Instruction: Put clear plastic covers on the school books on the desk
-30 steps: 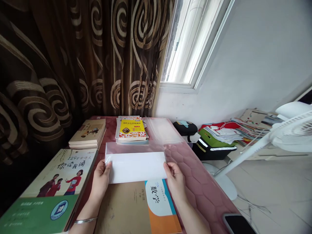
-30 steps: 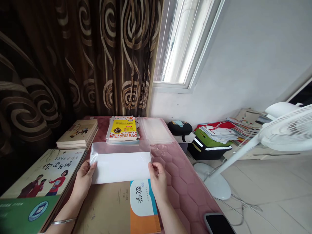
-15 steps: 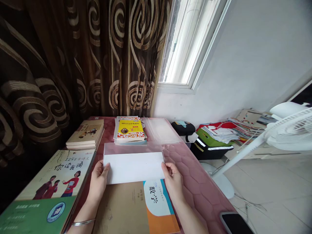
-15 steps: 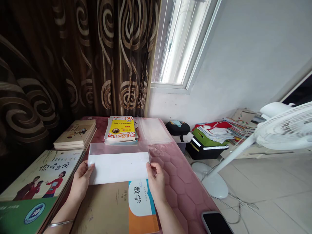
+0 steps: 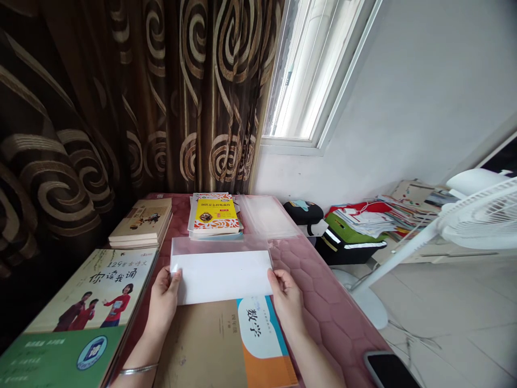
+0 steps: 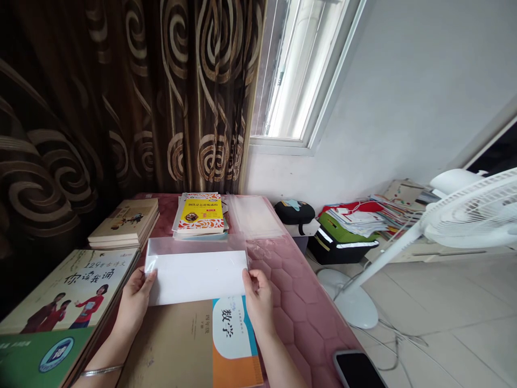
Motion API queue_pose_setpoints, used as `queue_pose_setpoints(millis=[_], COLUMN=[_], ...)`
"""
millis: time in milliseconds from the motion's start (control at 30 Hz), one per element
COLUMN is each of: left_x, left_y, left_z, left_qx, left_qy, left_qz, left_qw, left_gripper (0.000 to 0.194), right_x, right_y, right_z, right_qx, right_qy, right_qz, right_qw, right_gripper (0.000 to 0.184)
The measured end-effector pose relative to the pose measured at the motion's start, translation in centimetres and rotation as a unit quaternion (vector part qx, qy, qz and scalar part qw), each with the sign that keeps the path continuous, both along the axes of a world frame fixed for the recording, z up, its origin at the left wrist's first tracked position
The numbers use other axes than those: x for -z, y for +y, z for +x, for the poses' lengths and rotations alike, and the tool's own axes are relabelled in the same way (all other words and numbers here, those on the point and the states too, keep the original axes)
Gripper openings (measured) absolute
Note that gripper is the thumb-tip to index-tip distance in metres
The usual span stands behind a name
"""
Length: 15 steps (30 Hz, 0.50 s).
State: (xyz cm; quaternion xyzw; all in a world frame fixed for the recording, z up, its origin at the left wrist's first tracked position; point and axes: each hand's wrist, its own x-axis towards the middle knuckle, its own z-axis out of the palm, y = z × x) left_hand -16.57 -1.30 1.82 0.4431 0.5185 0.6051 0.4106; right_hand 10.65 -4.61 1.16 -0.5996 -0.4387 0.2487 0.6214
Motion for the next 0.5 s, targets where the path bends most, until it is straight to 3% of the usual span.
queue_pose_setpoints(millis=[500], left_x=[0.97], left_y=[0.27], left_z=[-0.34], left_qx=[0.01], left_qy=[-0.014], left_qz=[0.011], left_qw=[1.0], left_gripper=[0.045], right_x=[-0.4], right_y=[-0.1], right_z=[-0.15], right_qx=[0.02], right_qy=[-0.013], right_qz=[-0.014], right_qw=[1.0], right_gripper=[0.05])
